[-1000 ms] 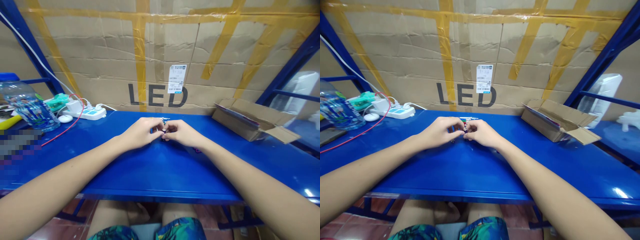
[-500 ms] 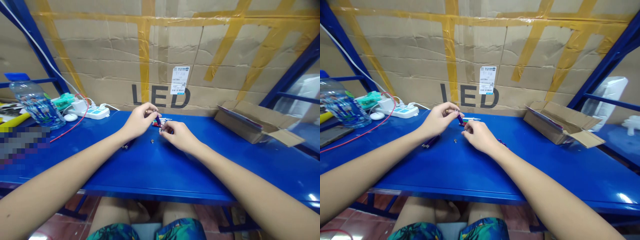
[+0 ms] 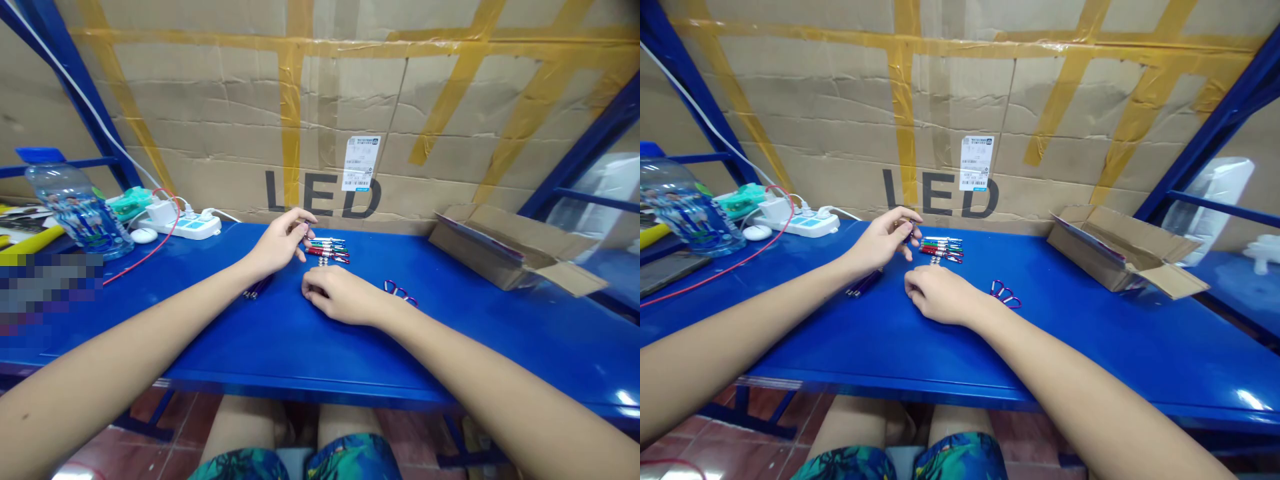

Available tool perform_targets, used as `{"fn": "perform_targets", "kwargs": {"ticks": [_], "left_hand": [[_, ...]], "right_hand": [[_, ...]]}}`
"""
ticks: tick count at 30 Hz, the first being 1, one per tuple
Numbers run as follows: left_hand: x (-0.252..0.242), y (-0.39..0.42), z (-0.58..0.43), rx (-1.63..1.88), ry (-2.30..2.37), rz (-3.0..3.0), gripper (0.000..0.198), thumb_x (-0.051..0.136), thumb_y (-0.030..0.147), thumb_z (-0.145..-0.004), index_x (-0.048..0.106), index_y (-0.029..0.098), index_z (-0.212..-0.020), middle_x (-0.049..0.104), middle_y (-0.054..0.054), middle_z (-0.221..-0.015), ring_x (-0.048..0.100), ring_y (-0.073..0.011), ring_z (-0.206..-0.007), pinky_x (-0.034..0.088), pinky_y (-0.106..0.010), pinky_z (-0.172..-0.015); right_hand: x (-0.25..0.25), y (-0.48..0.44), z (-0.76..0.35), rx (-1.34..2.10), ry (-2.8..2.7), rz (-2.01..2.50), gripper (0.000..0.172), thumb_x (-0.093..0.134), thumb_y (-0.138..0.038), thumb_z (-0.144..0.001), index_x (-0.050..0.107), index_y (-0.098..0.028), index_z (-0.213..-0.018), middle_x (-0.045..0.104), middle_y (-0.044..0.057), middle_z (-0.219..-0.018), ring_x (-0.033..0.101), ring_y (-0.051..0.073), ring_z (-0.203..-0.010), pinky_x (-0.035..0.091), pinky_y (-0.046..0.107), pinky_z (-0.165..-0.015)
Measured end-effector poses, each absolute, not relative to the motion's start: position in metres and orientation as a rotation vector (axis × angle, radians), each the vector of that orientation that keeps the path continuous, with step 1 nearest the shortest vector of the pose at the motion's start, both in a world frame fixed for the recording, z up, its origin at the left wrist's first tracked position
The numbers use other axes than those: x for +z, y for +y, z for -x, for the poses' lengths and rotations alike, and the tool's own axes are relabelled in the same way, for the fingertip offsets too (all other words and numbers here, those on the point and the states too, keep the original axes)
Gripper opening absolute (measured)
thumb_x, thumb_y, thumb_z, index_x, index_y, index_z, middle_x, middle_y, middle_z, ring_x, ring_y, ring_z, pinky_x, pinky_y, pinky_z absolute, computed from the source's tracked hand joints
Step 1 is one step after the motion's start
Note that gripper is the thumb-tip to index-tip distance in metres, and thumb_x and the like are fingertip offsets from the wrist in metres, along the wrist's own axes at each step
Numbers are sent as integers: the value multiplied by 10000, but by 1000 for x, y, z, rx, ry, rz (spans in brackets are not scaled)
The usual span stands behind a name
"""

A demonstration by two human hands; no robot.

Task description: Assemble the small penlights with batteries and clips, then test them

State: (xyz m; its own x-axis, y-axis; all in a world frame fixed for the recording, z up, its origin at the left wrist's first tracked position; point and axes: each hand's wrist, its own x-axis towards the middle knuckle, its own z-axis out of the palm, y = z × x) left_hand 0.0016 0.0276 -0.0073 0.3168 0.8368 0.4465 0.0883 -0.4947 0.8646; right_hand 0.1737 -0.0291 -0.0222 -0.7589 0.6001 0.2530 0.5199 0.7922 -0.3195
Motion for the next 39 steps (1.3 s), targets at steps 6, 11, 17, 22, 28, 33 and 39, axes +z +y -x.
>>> {"fn": "perform_targets", "kwargs": {"ticks": [6, 11, 17, 22, 28, 33, 39], "left_hand": [[-11, 28, -1, 1152, 770, -1888, 175, 542, 242, -935, 616, 171, -1077, 597, -32, -822, 613, -122, -719, 569, -213, -533], [-13, 27, 0, 1069, 771, -1909, 216, 593, 254, -895, 632, 151, -1081, 632, -42, -828, 631, -140, -710, 580, -266, -574], [-13, 18, -2, 982, 894, -2102, 215, 614, 297, -886, 692, 146, -1018, 689, -38, -859, 623, -122, -614, 536, -292, -641], [-12, 9, -7, 976, 854, -2177, 188, 614, 303, -883, 690, 158, -976, 701, -28, -865, 619, -130, -662, 508, -275, -653], [-12, 9, -3, 968, 841, -2297, 175, 664, 309, -858, 689, 189, -982, 729, -23, -957, 664, -179, -882, 498, -306, -827], [-11, 9, -2, 884, 824, -2429, 105, 621, 260, -892, 656, 202, -972, 717, -2, -965, 651, -172, -914, 467, -301, -835], [-8, 3, -5, 888, 875, -2507, 87, 595, 245, -910, 635, 182, -956, 705, -7, -940, 635, -166, -876, 454, -287, -792]], "right_hand": [[-16, -33, -181, 514, -2568, 1006, 109, 552, -77, -810, 597, -174, -833, 630, 22, -730, 535, 141, -658, 372, 260, -615], [-8, -21, -202, 579, -2247, 954, 27, 579, -172, -839, 595, -183, -821, 619, 5, -726, 546, 137, -658, 410, 267, -627], [0, -8, -217, 592, -1902, 978, 84, 602, -258, -846, 607, -178, -869, 621, 17, -729, 552, 147, -649, 438, 300, -628], [-7, -8, -212, 682, -1946, 912, 121, 644, -288, -838, 598, -185, -882, 652, 28, -773, 588, 153, -683, 469, 301, -645], [-9, -8, -213, 725, -1964, 825, 157, 672, -274, -831, 571, -196, -923, 658, 13, -759, 601, 152, -681, 480, 303, -653], [-12, -3, -214, 844, -1942, 834, 204, 705, -241, -789, 556, -201, -921, 679, 4, -726, 616, 151, -670, 490, 302, -656], [-16, 1, -215, 924, -1989, 950, 143, 630, -296, -844, 644, -160, -801, 684, 36, -700, 598, 137, -586, 474, 277, -578]]}}
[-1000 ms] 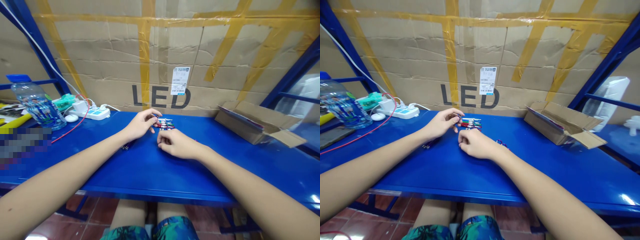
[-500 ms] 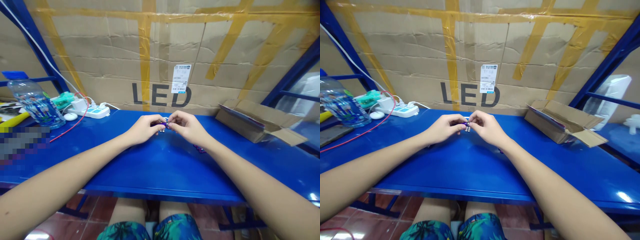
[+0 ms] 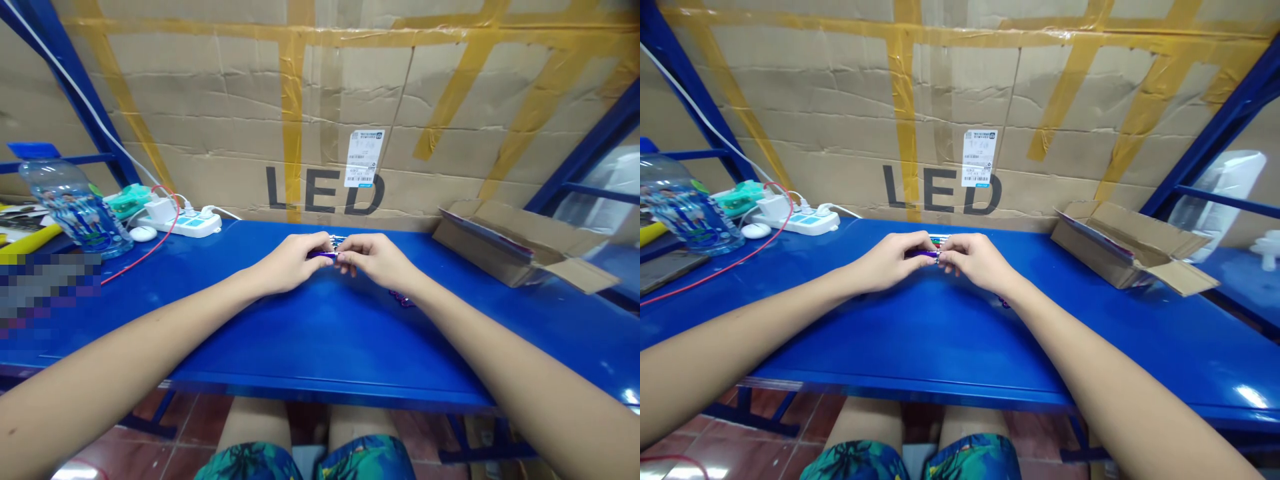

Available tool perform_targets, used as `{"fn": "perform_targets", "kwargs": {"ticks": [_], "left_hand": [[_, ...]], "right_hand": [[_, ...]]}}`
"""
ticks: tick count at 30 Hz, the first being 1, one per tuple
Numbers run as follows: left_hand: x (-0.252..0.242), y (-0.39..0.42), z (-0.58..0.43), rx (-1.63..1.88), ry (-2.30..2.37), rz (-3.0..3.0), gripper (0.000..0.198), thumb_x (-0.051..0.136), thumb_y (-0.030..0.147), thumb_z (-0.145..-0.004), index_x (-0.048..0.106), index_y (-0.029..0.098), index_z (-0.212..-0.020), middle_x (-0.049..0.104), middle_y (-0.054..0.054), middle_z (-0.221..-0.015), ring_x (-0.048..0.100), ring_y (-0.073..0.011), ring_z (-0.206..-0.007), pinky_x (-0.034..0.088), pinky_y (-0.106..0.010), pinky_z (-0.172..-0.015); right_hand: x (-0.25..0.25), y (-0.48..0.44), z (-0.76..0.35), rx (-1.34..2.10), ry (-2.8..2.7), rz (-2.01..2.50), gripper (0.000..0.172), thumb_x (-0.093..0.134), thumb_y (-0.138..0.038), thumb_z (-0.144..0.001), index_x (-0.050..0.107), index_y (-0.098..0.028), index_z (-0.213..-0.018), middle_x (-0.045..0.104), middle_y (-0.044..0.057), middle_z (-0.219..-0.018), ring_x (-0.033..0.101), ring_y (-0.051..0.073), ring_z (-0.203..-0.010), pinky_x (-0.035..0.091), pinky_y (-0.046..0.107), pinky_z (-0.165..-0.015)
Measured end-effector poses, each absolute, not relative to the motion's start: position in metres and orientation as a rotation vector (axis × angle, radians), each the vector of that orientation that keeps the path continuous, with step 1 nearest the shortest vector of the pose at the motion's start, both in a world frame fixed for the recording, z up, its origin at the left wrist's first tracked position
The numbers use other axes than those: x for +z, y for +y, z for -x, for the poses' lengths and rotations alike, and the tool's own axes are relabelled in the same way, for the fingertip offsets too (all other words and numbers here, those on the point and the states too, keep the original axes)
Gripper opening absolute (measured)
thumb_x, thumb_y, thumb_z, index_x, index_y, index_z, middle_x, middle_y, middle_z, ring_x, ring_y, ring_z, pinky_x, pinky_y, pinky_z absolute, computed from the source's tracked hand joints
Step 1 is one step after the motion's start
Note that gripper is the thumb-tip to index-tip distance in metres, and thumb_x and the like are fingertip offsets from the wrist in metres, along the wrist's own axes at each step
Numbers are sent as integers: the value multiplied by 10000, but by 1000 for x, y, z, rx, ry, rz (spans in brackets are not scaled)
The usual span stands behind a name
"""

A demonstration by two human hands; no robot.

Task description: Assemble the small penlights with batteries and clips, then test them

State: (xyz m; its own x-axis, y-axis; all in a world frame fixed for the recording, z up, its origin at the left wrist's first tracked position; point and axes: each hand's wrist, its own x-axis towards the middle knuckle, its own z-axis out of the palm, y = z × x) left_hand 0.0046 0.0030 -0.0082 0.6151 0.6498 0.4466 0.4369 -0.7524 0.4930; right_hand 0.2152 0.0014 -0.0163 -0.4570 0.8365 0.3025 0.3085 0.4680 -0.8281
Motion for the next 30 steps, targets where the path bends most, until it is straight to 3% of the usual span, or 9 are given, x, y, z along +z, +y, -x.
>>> {"fn": "perform_targets", "kwargs": {"ticks": [5, 12, 16, 24, 30], "left_hand": [[-6, 1, -9, 833, 990, -2608, 288, 408, 277, -1002, 656, 164, -907, 710, -56, -933, 627, -193, -857, 444, -321, -784], [-6, -2, -11, 726, 992, -2588, 272, 437, 259, -981, 632, 171, -814, 690, -20, -776, 616, -165, -710, 434, -287, -679], [-8, -4, -11, 763, 938, -2600, 176, 501, 256, -958, 629, 176, -867, 694, -11, -813, 617, -157, -726, 426, -278, -683], [-12, -7, -8, 922, 820, -2754, 61, 536, 229, -933, 548, 180, -898, 638, -21, -838, 576, -155, -733, 426, -278, -675], [-11, -9, -12, 978, 855, -2796, 127, 469, 236, -967, 571, 161, -955, 631, -62, -937, 590, -185, -869, 475, -322, -795]], "right_hand": [[-12, -1, -219, 498, -2253, 925, 220, 531, -211, -913, 650, -160, -735, 680, 33, -689, 599, 133, -623, 443, 260, -642], [-8, -7, -223, 59, -2441, 793, 241, 473, -100, -900, 698, -139, -821, 709, 81, -764, 602, 163, -692, 380, 266, -652], [-8, -7, -223, 127, -2451, 803, 227, 491, -77, -872, 678, -142, -761, 688, 57, -713, 555, 140, -634, 357, 262, -630], [-9, -9, -219, 782, -2208, 930, 290, 523, -263, -916, 578, -160, -651, 599, 1, -575, 519, 114, -534, 381, 251, -578], [-5, -9, -221, 587, -2274, 924, 299, 537, -265, -908, 567, -161, -629, 591, -3, -577, 510, 116, -565, 369, 254, -601]]}}
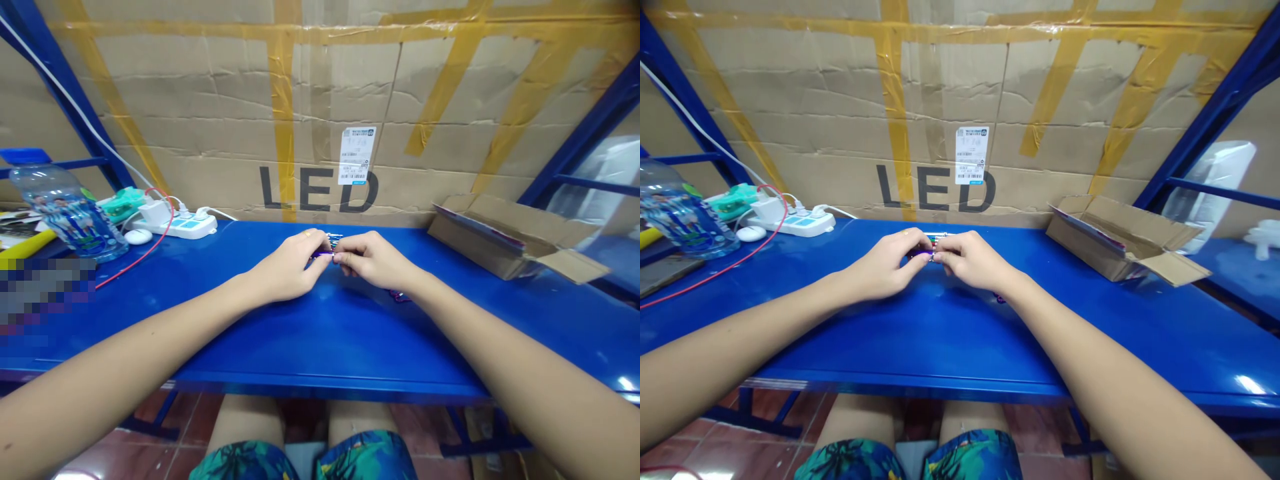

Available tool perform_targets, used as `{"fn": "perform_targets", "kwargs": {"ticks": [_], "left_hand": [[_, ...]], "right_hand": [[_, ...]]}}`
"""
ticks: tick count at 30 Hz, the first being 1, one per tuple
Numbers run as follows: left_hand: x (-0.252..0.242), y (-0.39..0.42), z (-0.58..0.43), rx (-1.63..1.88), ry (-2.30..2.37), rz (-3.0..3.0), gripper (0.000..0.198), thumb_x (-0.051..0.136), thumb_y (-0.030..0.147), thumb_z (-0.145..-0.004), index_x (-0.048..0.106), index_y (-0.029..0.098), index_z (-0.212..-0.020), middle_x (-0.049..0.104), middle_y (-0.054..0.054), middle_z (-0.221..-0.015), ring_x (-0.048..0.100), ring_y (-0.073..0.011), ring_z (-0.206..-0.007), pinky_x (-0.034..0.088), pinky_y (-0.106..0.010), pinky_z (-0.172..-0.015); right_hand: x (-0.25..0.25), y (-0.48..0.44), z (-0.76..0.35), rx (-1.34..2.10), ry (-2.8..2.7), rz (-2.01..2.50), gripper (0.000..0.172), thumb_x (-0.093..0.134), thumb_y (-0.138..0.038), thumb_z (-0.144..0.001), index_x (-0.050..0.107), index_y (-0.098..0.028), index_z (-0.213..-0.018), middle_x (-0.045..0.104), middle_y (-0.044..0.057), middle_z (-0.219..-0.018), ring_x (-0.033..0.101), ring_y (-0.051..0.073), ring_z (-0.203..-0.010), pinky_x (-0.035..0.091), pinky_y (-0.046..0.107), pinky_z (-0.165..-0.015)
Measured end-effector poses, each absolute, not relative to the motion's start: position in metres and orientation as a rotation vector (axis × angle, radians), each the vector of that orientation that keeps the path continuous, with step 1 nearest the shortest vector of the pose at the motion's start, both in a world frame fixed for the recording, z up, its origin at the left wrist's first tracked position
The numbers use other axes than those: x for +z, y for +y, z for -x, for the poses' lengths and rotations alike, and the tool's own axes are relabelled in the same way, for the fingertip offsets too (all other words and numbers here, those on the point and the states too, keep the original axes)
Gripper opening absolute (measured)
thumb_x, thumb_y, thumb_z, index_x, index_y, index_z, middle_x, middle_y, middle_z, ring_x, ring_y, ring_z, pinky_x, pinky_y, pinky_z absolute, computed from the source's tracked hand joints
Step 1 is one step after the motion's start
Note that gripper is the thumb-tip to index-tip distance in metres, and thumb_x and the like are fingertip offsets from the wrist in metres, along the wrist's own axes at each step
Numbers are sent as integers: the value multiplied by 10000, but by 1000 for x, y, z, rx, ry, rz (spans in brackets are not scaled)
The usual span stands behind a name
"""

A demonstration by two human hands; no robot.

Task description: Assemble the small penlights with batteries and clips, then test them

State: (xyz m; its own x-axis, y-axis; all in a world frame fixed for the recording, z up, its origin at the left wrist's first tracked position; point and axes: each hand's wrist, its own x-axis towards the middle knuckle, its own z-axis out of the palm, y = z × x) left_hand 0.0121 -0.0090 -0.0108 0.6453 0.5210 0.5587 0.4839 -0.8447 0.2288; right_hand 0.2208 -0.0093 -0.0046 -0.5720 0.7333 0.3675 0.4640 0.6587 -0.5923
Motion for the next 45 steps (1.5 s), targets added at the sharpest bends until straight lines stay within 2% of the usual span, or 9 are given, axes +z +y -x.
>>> {"fn": "perform_targets", "kwargs": {"ticks": [3, 6, 12, 18, 23, 29, 32, 41, 45], "left_hand": [[-11, -6, -15, 965, 914, -2796, 267, 359, 223, -1002, 605, 145, -930, 627, -114, -1033, 586, -212, -992, 478, -369, -906], [-11, -3, -15, 890, 930, -2810, 272, 383, 233, -999, 626, 149, -910, 644, -116, -1046, 593, -223, -1035, 477, -381, -941], [-9, -7, -12, 764, 1048, -2760, 149, 485, 240, -969, 619, 175, -963, 713, -70, -961, 662, -215, -860, 479, -341, -763], [-6, -10, -10, 784, 912, -2817, 60, 522, 199, -938, 577, 179, -921, 689, -52, -918, 636, -195, -824, 446, -297, -711], [-6, -9, -13, 849, 903, -2740, 70, 550, 240, -933, 582, 179, -922, 685, -37, -902, 633, -185, -824, 461, -299, -733], [-7, -8, -16, 754, 1027, -2765, 267, 411, 229, -992, 653, 171, -895, 717, -84, -943, 661, -231, -900, 478, -358, -812], [-6, -8, -14, 705, 989, -2778, 246, 457, 255, -987, 683, 190, -913, 734, -59, -894, 675, -217, -829, 473, -329, -749], [-9, -9, -12, 738, 916, -2942, 265, 443, 275, -1000, 677, 163, -947, 736, -98, -987, 676, -243, -921, 485, -358, -820], [-4, -8, -11, 803, 948, -2888, 238, 441, 279, -993, 641, 154, -964, 717, -92, -971, 660, -223, -886, 474, -339, -774]], "right_hand": [[-3, -9, -222, 396, -2334, 902, 281, 537, -227, -902, 565, -162, -630, 590, -6, -578, 496, 115, -579, 355, 256, -619], [-4, -9, -222, 358, -2361, 910, 267, 537, -211, -897, 573, -163, -636, 597, -4, -585, 484, 113, -577, 342, 258, -616], [-9, -8, -220, 553, -2291, 969, 265, 532, -221, -896, 589, -163, -644, 614, -5, -596, 525, 114, -580, 371, 249, -621], [-9, -8, -220, 867, -2207, 1011, 292, 546, -283, -892, 553, -166, -624, 595, -4, -575, 515, 107, -506, 384, 248, -558], [-9, -7, -221, 594, -2302, 980, 285, 532, -249, -902, 574, -160, -634, 595, -4, -585, 513, 113, -566, 363, 249, -597], [-7, -7, -222, 312, -2367, 875, 249, 525, -188, -900, 609, -159, -667, 598, -2, -611, 484, 117, -601, 338, 253, -623], [-7, -8, -223, 344, -2367, 896, 250, 522, -195, -901, 613, -162, -670, 596, -3, -604, 479, 120, -598, 336, 253, -614], [-7, -10, -217, 483, -2308, 971, 284, 519, -242, -880, 517, -171, -606, 541, -15, -557, 461, 119, -581, 312, 260, -584], [6, -10, -224, 656, -2333, 1028, 324, 483, -352, -925, 560, -170, -667, 583, 1, -582, 500, 123, -557, 356, 260, -568]]}}
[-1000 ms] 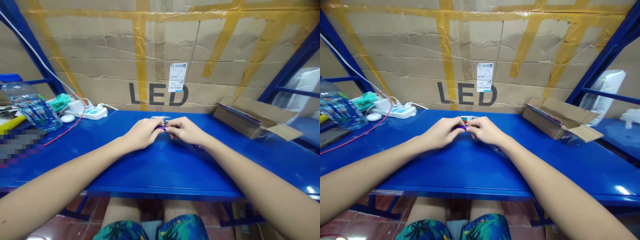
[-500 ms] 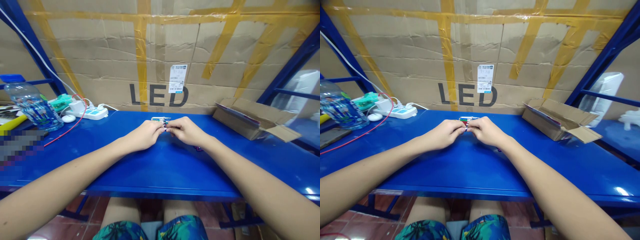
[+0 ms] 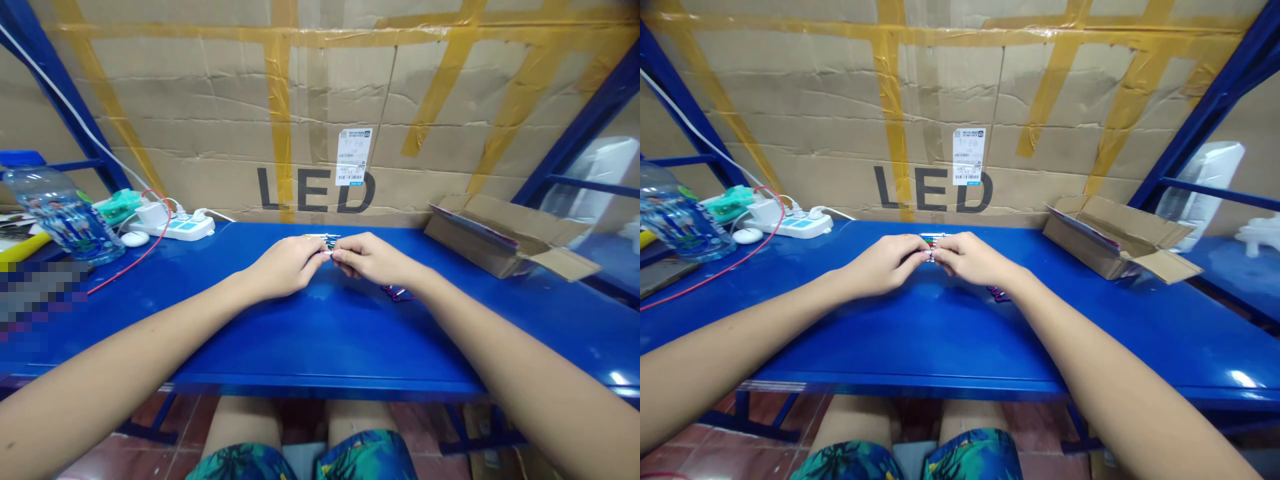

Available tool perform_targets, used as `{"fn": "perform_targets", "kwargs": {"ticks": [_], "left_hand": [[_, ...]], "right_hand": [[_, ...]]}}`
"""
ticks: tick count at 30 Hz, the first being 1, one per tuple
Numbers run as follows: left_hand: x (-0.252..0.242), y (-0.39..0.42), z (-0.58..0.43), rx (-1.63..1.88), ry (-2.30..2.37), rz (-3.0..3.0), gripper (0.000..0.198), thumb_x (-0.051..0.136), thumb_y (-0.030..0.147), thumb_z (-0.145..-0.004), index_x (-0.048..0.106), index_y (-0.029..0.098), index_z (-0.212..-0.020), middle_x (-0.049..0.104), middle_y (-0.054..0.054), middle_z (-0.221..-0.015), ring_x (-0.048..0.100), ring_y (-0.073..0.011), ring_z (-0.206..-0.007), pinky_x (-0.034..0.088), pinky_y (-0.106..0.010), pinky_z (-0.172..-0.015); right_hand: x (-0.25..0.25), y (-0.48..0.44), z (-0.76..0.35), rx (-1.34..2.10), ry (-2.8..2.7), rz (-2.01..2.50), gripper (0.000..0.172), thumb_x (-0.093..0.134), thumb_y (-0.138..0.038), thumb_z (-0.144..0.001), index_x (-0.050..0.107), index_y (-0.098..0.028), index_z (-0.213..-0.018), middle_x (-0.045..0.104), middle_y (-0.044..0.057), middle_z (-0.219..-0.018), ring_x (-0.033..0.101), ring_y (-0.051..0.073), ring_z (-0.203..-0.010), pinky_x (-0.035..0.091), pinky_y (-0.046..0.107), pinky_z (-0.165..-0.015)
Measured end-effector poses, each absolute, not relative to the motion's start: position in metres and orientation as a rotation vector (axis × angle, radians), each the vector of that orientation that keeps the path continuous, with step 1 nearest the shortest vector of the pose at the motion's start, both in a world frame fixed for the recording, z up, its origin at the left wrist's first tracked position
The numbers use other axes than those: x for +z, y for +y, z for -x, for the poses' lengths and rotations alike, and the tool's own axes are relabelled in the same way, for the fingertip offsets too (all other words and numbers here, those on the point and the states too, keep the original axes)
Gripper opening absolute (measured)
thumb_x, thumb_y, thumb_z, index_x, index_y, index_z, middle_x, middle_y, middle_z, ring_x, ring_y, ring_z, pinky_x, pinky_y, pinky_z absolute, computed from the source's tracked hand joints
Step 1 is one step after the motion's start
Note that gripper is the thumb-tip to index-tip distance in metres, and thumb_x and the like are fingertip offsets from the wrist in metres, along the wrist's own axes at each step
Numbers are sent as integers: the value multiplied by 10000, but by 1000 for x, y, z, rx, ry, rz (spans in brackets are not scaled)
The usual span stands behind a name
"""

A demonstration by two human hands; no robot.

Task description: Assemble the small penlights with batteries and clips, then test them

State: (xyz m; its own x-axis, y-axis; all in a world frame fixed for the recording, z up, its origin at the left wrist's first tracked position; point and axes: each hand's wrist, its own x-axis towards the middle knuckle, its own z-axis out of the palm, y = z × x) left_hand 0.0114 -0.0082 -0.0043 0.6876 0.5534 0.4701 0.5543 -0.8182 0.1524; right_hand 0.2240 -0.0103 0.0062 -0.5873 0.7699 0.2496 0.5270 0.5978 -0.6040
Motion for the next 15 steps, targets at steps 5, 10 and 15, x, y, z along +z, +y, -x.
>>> {"fn": "perform_targets", "kwargs": {"ticks": [5, 10, 15], "left_hand": [[3, -5, -6, -1002, -1041, 2801, 191, 485, 302, -967, 624, 170, -974, 705, -54, -899, 638, -181, -796, 448, -301, -703], [3, -1, -2, -1022, -1076, 2764, 206, 491, 317, -962, 635, 169, -955, 712, -55, -899, 636, -178, -790, 451, -307, -709], [1, -1, -3, -991, -1060, 2783, 209, 493, 311, -961, 648, 171, -969, 722, -59, -935, 644, -190, -823, 451, -316, -731]], "right_hand": [[33, -2, -264, 518, -2364, 1430, 400, 562, -482, -882, 641, -166, -651, 602, 14, -567, 492, 114, -500, 354, 265, -514], [31, 9, -291, 531, -2596, 1677, 320, 667, -426, -792, 731, -172, -609, 662, 44, -571, 540, 148, -507, 362, 280, -489], [19, 8, -275, 576, -2563, 1799, 191, 713, -319, -739, 739, -175, -616, 710, 50, -640, 589, 170, -558, 382, 278, -501]]}}
